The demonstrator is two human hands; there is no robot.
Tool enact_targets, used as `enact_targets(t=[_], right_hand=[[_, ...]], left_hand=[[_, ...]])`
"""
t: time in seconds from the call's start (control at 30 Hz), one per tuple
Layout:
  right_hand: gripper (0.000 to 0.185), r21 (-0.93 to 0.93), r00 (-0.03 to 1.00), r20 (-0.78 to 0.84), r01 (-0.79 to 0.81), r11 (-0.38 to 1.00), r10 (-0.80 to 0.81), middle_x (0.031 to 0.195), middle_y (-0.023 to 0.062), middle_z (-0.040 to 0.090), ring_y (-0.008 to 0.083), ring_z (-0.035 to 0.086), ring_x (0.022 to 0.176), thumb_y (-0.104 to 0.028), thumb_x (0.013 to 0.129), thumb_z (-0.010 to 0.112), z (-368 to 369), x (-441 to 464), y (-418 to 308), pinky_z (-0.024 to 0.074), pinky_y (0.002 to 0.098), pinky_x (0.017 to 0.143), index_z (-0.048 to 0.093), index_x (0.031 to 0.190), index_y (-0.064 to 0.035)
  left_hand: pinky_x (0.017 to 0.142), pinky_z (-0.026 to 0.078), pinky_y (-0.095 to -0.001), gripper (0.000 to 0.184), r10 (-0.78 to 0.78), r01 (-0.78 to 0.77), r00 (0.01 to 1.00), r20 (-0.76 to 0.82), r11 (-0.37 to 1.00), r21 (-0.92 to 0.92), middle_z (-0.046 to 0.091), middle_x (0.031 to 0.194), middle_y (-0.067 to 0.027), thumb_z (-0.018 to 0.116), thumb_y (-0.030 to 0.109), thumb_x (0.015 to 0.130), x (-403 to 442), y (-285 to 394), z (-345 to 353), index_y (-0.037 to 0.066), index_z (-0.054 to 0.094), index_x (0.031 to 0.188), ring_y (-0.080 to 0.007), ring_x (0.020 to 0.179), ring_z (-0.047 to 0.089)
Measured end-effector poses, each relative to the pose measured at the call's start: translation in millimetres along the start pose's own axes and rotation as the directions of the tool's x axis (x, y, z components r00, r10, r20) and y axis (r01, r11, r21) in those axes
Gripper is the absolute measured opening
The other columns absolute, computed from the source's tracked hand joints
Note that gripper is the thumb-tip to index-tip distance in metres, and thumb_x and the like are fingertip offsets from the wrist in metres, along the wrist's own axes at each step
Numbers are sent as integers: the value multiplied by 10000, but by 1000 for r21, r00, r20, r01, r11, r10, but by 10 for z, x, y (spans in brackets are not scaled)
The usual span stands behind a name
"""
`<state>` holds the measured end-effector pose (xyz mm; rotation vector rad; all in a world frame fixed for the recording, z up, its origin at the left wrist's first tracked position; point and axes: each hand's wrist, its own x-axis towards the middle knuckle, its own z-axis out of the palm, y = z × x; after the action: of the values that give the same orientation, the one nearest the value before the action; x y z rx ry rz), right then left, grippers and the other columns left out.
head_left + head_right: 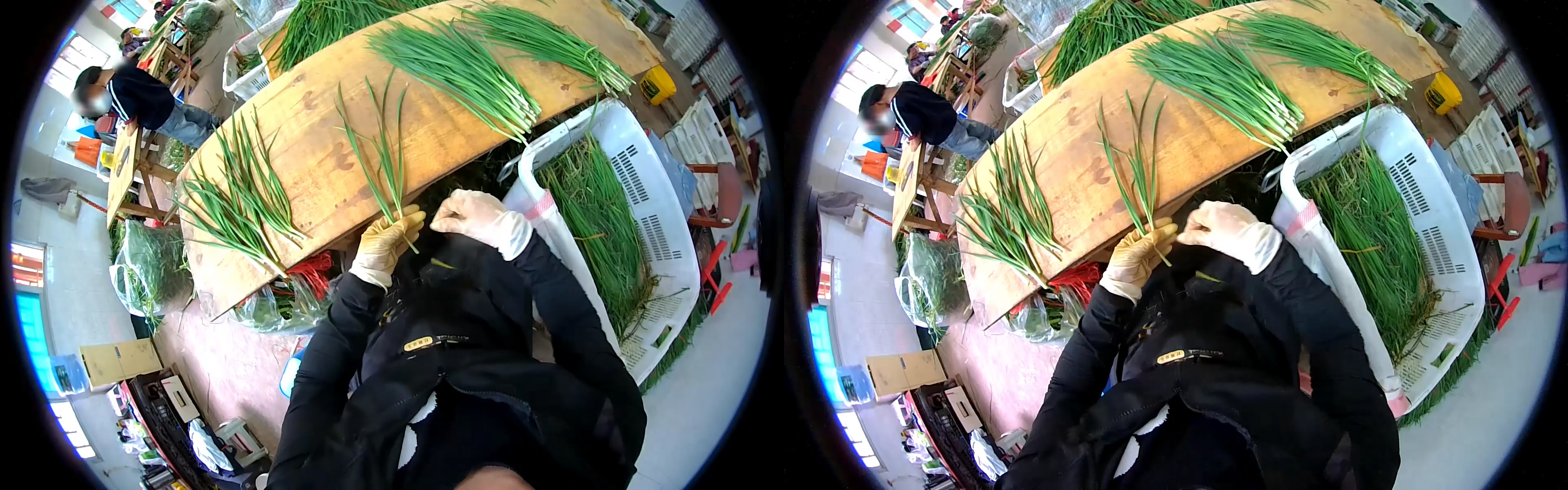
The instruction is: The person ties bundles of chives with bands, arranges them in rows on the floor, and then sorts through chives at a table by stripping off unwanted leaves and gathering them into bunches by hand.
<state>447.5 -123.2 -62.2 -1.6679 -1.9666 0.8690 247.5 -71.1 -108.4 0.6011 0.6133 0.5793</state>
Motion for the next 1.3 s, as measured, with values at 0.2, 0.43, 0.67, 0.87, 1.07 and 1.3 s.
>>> enact_targets(t=[0.2, 0.43, 0.67, 0.87, 1.07, 1.3], right_hand=[[238, 240, 959, -279, 112, 964, -42, 707, 69, 580, 219, 553, 675, -280, 729, 636, 570, 186, 71, 427, 306, 628, 583, 788, -56], [196, 913, 985, 172, -171, 371, 31, 739, -44, 573, 0, 445, 599, -236, 841, 511, 484, -146, 25, 324, 128, 506, 605, 836, -64], [248, 883, 968, 241, -188, 430, -71, 795, 5, 596, 59, 510, 660, -268, 852, 504, 646, -356, 3, 384, 171, 577, 589, 878, -36], [117, 748, 953, -277, 135, 649, 120, 651, 24, 531, 99, 493, 580, -94, 745, 640, 853, -166, 111, 385, 223, 526, 543, 713, -37], [166, 503, 732, -670, 322, 802, 126, 598, 34, 481, 124, 453, 512, -24, 707, 622, 928, -234, 53, 364, 247, 472, 479, 630, -53], [204, 251, 955, -223, -140, 958, 198, 638, 79, 588, 225, 556, 602, -198, 748, 567, 1128, -855, 476, 434, 322, 586, 547, 639, -27]], left_hand=[[877, 397, -350, 396, 56, -42, 994, 97, 989, -140, 531, 1103, -122, 567, 173, 797, 82, -184, -65, -36, 473, 1120, -223, 970, 527], [730, 427, -209, 440, 44, -16, 990, 131, 979, -205, 530, 1092, -85, 567, 203, 804, -69, -97, 15, -29, 439, 1155, -105, 858, 513], [564, 452, -162, 278, -45, 73, 987, 153, 980, -186, 585, 967, -103, 607, 108, 761, -54, -209, -2, -43, 548, 987, -72, 564, 500], [591, 406, -206, 280, -66, 66, 998, -6, 998, 15, 585, 1021, -55, 628, 169, 740, -120, -237, 151, 24, 576, 974, -82, 699, 522], [624, 405, -193, 336, 26, -29, 999, -43, 997, -74, 584, 1020, -29, 551, 245, 818, -99, -228, 183, 34, 534, 1078, -105, 774, 543], [775, 469, -290, 393, 124, -123, 992, 7, 988, -98, 539, 1089, -150, 532, 222, 828, -94, 216, 100, -27, 465, 1124, -182, 897, 565]])
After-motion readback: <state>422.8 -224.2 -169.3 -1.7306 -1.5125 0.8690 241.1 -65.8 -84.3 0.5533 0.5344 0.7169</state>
